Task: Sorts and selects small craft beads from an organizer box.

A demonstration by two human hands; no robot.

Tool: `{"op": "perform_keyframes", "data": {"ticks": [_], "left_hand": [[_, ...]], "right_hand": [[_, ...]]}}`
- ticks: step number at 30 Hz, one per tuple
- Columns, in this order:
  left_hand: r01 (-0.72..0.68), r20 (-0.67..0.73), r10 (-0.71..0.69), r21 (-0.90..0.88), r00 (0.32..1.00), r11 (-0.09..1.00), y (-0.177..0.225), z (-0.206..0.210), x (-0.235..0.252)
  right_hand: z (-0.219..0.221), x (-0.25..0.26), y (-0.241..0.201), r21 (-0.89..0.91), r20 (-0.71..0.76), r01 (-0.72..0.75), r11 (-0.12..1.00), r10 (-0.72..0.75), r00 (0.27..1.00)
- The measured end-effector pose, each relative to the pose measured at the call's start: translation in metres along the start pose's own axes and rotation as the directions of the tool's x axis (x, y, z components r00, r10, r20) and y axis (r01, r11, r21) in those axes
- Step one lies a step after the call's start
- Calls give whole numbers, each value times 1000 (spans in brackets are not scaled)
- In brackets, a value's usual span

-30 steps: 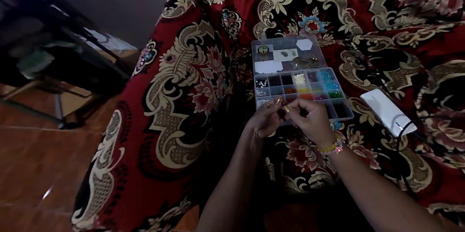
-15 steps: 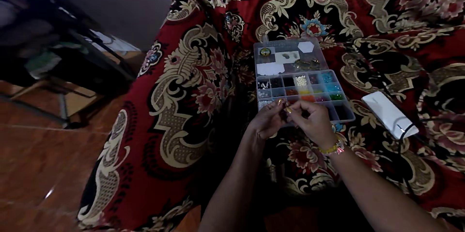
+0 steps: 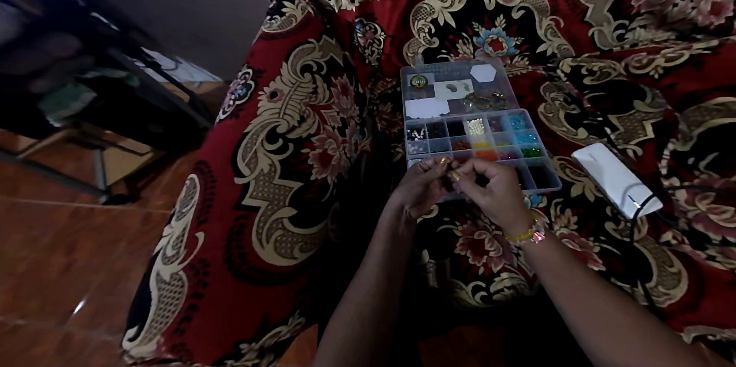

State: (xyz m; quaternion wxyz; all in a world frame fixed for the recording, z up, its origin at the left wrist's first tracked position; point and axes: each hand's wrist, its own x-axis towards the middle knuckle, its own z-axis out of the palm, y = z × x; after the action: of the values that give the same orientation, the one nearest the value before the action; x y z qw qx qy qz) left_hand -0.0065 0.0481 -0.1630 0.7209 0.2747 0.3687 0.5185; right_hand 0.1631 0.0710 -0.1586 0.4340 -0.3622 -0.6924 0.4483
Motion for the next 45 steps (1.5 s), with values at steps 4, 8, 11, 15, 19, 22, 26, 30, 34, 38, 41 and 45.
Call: {"op": "perform_keyframes", "data": {"ticks": [4, 8, 11, 15, 19, 22, 26, 30, 34, 38, 41, 45], "left_hand": [[-6, 0, 6, -1, 1000, 1000, 1, -1, 0], [-7, -11, 7, 5, 1000, 1000, 2, 1, -2], [-7, -18, 7, 11, 1000, 1000, 4, 2, -2], [-17, -27, 18, 37, 999, 999, 5, 2, -2], [-27, -25, 28, 57, 999, 998, 5, 2, -3], [-32, -13, 33, 62, 999, 998, 6, 1, -2], [-44, -1, 44, 64, 999, 997, 5, 0, -2], [-57, 5, 57, 87, 998, 995, 3, -1, 0], [-66, 15, 65, 92, 998, 994, 4, -2, -1], [-104, 23, 102, 156, 995, 982, 6, -3, -1], [-137, -20, 146, 244, 989, 960, 7, 0, -3], [-219, -23, 239, 329, 971, 919, 6, 0, -3]], "right_hand": [[0, 0, 0, -2, -5, 1, 1000, -1, 1000], [0, 0, 1, 10, -11, 8, 1000, -8, 1000], [0, 0, 1, 12, -11, 8, 1000, -8, 1000], [-1, 0, -2, 11, -3, -12, 1000, 12, 1000], [-1, 0, -1, 23, -1, -18, 1000, 18, 1000], [-1, 0, -2, 19, 0, -17, 1000, 17, 1000], [-1, 0, -1, 11, -1, -10, 1000, 10, 1000], [-1, 0, -1, 10, 4, -17, 1000, 17, 1000], [-1, 0, -1, 16, -3, -36, 999, 36, 999], [-4, 1, -5, 32, 26, -73, 997, 72, 997], [-6, 2, -8, 43, 54, -150, 988, 147, 988], [-9, 5, -9, 128, 98, -239, 963, 227, 969]]}}
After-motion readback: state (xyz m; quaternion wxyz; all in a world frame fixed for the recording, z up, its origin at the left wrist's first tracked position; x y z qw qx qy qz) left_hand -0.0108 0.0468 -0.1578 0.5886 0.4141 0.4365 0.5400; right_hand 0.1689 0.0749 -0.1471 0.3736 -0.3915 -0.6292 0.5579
